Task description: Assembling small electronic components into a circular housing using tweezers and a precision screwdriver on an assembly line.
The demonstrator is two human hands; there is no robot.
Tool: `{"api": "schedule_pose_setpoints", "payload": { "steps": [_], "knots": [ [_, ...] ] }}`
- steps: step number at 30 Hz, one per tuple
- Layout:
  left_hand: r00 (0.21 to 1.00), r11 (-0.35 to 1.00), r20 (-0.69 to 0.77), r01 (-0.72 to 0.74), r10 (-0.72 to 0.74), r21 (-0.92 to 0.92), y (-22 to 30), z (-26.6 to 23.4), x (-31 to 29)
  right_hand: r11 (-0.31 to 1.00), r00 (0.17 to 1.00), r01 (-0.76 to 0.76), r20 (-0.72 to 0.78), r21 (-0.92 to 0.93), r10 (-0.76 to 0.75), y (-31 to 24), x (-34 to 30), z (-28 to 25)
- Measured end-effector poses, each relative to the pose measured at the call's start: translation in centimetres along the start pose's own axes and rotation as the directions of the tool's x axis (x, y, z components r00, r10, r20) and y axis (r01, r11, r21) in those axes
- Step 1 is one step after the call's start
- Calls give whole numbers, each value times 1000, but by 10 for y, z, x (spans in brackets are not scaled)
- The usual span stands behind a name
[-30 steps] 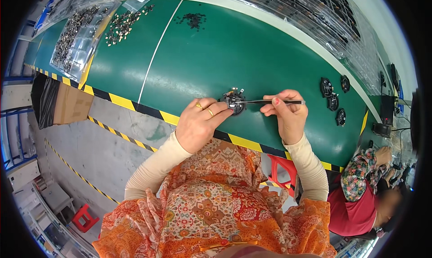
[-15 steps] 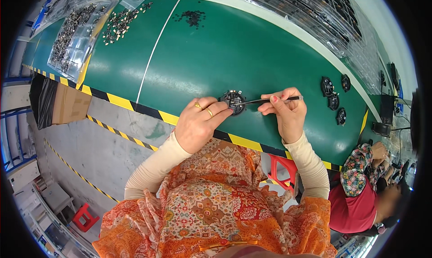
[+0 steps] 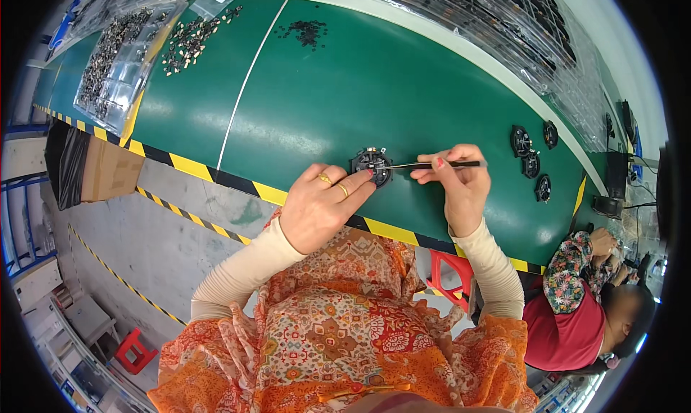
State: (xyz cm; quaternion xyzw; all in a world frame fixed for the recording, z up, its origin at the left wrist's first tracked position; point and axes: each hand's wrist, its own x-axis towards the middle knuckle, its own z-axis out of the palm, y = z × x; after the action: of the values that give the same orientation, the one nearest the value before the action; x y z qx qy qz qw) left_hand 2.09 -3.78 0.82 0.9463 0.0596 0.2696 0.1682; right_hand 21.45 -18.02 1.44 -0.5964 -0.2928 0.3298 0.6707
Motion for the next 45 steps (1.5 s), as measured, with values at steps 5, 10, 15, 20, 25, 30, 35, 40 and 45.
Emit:
{"api": "schedule_pose_setpoints", "payload": {
  "steps": [5,10,15,20,25,30,35,40,45],
  "knots": [
    [995,999,93,-45,42,29,-2,-6,0,702,852,523,327,-484,-409,-27,2,5],
    [994,999,103,-35,35,-5,-4,-6,2,265,735,678,642,-686,-218,-3,0,18],
    [994,998,94,-63,63,-7,-10,-5,1,184,723,690,656,-700,-218,1,-5,21],
    [998,997,40,-42,45,-71,-11,-3,2,205,755,654,615,-728,-227,4,-14,29],
    [999,996,25,-42,44,-76,-14,0,1,346,792,610,536,-713,-293,6,-10,22],
    [999,996,20,-40,42,-77,-13,-1,1,335,797,604,541,-723,-270,2,-9,27],
    [1000,996,8,-29,30,-79,-13,1,0,508,867,484,470,-713,-166,-6,-10,32],
    [1000,995,2,-26,27,-95,-14,0,0,604,908,372,411,-705,-79,-9,-4,31],
    [1000,995,-2,-31,31,-94,-14,0,0,664,935,269,353,-698,-8,-10,-6,34]
  ]
}}
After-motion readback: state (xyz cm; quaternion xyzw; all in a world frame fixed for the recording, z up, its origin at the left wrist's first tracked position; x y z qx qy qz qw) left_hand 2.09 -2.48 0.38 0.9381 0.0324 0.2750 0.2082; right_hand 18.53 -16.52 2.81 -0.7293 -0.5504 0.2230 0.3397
